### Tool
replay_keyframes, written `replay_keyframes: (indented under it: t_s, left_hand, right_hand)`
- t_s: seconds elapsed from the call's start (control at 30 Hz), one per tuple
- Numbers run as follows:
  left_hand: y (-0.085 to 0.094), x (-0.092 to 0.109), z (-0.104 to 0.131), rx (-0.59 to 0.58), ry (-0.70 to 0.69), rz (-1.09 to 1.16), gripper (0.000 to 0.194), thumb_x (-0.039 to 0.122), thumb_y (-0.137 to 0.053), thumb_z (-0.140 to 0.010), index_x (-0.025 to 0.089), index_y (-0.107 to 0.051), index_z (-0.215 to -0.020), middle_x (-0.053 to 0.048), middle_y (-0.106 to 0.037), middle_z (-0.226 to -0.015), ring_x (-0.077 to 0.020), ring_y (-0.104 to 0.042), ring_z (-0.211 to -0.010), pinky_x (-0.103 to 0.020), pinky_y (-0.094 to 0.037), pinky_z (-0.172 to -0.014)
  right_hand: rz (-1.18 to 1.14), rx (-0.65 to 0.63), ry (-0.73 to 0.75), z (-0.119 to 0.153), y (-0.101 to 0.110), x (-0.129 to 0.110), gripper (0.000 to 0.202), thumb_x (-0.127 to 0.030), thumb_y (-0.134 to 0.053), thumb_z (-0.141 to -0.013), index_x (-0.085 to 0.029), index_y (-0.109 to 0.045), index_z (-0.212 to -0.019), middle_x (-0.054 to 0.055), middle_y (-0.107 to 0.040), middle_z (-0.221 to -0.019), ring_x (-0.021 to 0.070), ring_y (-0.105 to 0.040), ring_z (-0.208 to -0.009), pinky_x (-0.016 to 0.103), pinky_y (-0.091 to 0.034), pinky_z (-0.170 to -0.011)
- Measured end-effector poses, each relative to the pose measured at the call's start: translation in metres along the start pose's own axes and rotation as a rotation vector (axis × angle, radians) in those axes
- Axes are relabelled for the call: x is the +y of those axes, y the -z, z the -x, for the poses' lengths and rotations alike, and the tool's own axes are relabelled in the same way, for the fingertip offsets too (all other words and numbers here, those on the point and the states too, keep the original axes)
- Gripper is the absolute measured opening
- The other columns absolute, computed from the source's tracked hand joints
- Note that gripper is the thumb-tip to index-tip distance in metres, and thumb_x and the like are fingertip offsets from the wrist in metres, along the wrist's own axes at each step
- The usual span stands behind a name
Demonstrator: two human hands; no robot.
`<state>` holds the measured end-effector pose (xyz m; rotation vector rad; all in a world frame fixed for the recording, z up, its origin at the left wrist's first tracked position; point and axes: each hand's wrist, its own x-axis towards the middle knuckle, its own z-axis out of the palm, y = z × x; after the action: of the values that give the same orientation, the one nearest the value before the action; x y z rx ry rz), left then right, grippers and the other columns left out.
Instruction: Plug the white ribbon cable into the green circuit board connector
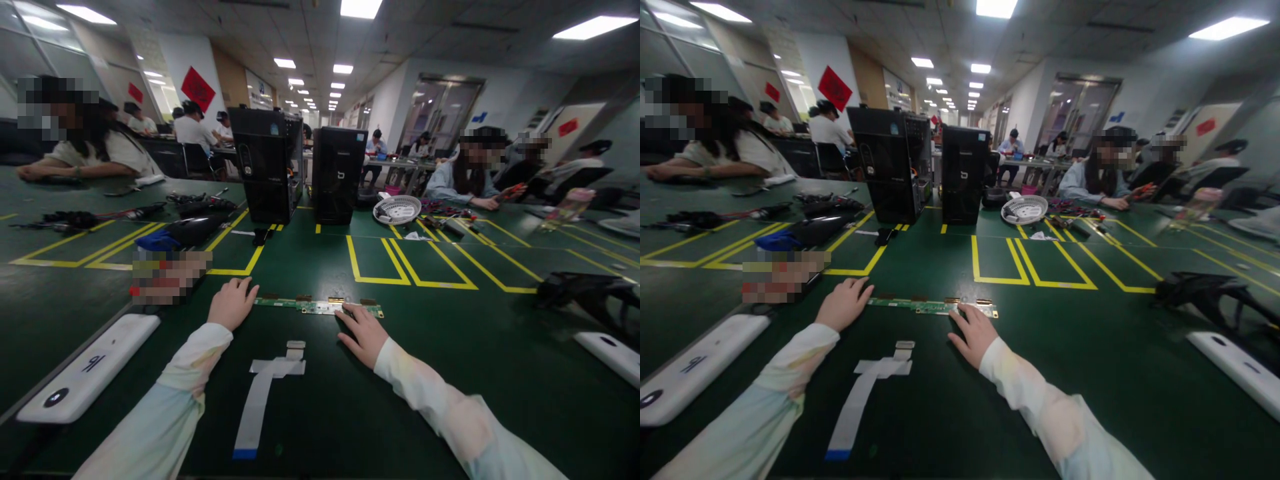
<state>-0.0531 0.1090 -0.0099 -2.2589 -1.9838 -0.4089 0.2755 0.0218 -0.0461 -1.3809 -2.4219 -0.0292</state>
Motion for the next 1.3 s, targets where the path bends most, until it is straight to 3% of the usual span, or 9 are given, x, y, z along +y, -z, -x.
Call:
replay_keyframes:
  t_s: [0.1,0.2,0.3,0.4,0.53,0.67,1.03,1.17,1.3]
  left_hand:
    - [0.015,0.01,0.009,0.055,-0.058,0.06,0.054,0.041,-0.027,-0.096,0.008,-0.045,-0.134,-0.019,-0.053,-0.124,-0.0292,-0.054,-0.111,-0.043,-0.048,-0.089]
    - [0.037,0.026,0.032,0.052,-0.216,0.148,0.043,0.04,-0.031,-0.097,0.02,-0.052,-0.128,-0.008,-0.053,-0.13,-0.0203,-0.05,-0.119,-0.035,-0.043,-0.1]
    - [0.055,0.044,0.065,-0.106,-0.522,0.305,0.034,0.033,-0.036,-0.097,0.024,-0.058,-0.121,-0.005,-0.058,-0.123,-0.0184,-0.053,-0.115,-0.036,-0.044,-0.099]
    - [0.059,0.054,0.098,-0.259,-0.679,0.273,0.032,0.028,-0.042,-0.095,0.029,-0.055,-0.124,-0.003,-0.058,-0.126,-0.0195,-0.051,-0.119,-0.038,-0.045,-0.1]
    - [0.046,0.057,0.122,-0.335,-0.676,0.214,0.037,0.031,-0.045,-0.094,0.028,-0.05,-0.13,-0.004,-0.055,-0.132,-0.0219,-0.051,-0.121,-0.042,-0.044,-0.103]
    - [0.036,0.066,0.126,-0.372,-0.688,0.221,0.043,0.032,-0.045,-0.094,0.029,-0.042,-0.137,-0.004,-0.049,-0.14,-0.0226,-0.047,-0.126,-0.041,-0.046,-0.101]
    - [0.023,0.136,0.092,-0.283,-0.659,0.215,0.043,0.037,-0.043,-0.093,0.015,-0.051,-0.129,-0.011,-0.056,-0.129,-0.0259,-0.052,-0.116,-0.041,-0.051,-0.089]
    - [0.014,0.142,0.087,-0.223,-0.603,0.259,0.034,0.032,-0.041,-0.094,0.017,-0.057,-0.12,-0.008,-0.061,-0.121,-0.0221,-0.056,-0.109,-0.039,-0.051,-0.088]
    - [0.007,0.138,0.091,-0.212,-0.577,0.295,0.04,0.034,-0.042,-0.094,0.017,-0.051,-0.129,-0.01,-0.057,-0.13,-0.023,-0.05,-0.12,-0.04,-0.047,-0.096]
  right_hand:
    - [-0.015,0.018,0.014,0.0,-0.004,0.005,0.049,-0.039,-0.049,-0.091,-0.013,-0.05,-0.133,0.018,-0.048,-0.134,0.0292,-0.042,-0.125,0.049,-0.038,-0.105]
    - [-0.038,0.019,0.039,-0.001,-0.006,0.009,0.049,-0.039,-0.048,-0.092,-0.014,-0.05,-0.133,0.017,-0.048,-0.133,0.0289,-0.043,-0.125,0.048,-0.038,-0.104]
    - [-0.052,0.016,0.051,-0.002,-0.005,0.011,0.048,-0.039,-0.047,-0.092,-0.015,-0.05,-0.133,0.016,-0.049,-0.133,0.0288,-0.043,-0.124,0.049,-0.039,-0.104]
    - [-0.061,0.018,0.052,-0.002,-0.005,0.012,0.047,-0.04,-0.046,-0.092,-0.016,-0.049,-0.133,0.015,-0.048,-0.133,0.029,-0.043,-0.124,0.049,-0.038,-0.104]
    - [-0.09,0.047,0.063,-0.001,-0.005,0.012,0.048,-0.039,-0.045,-0.093,-0.016,-0.047,-0.134,0.015,-0.046,-0.135,0.029,-0.042,-0.125,0.049,-0.038,-0.104]
    - [-0.102,0.086,0.054,0.001,-0.005,0.013,0.043,-0.035,-0.044,-0.093,-0.016,-0.049,-0.131,0.015,-0.047,-0.133,0.0286,-0.041,-0.126,0.05,-0.038,-0.105]
    - [-0.096,0.091,0.054,0.002,-0.007,0.018,0.041,-0.031,-0.048,-0.091,-0.013,-0.052,-0.128,0.016,-0.048,-0.132,0.0274,-0.043,-0.124,0.048,-0.039,-0.105]
    - [-0.065,0.045,0.026,0.002,-0.003,0.016,0.043,-0.032,-0.048,-0.091,-0.014,-0.052,-0.13,0.015,-0.048,-0.134,0.0278,-0.042,-0.124,0.047,-0.039,-0.105]
    - [-0.047,0.036,0.026,0.002,-0.001,0.014,0.045,-0.034,-0.048,-0.091,-0.015,-0.051,-0.132,0.015,-0.047,-0.135,0.0281,-0.042,-0.125,0.049,-0.039,-0.105]
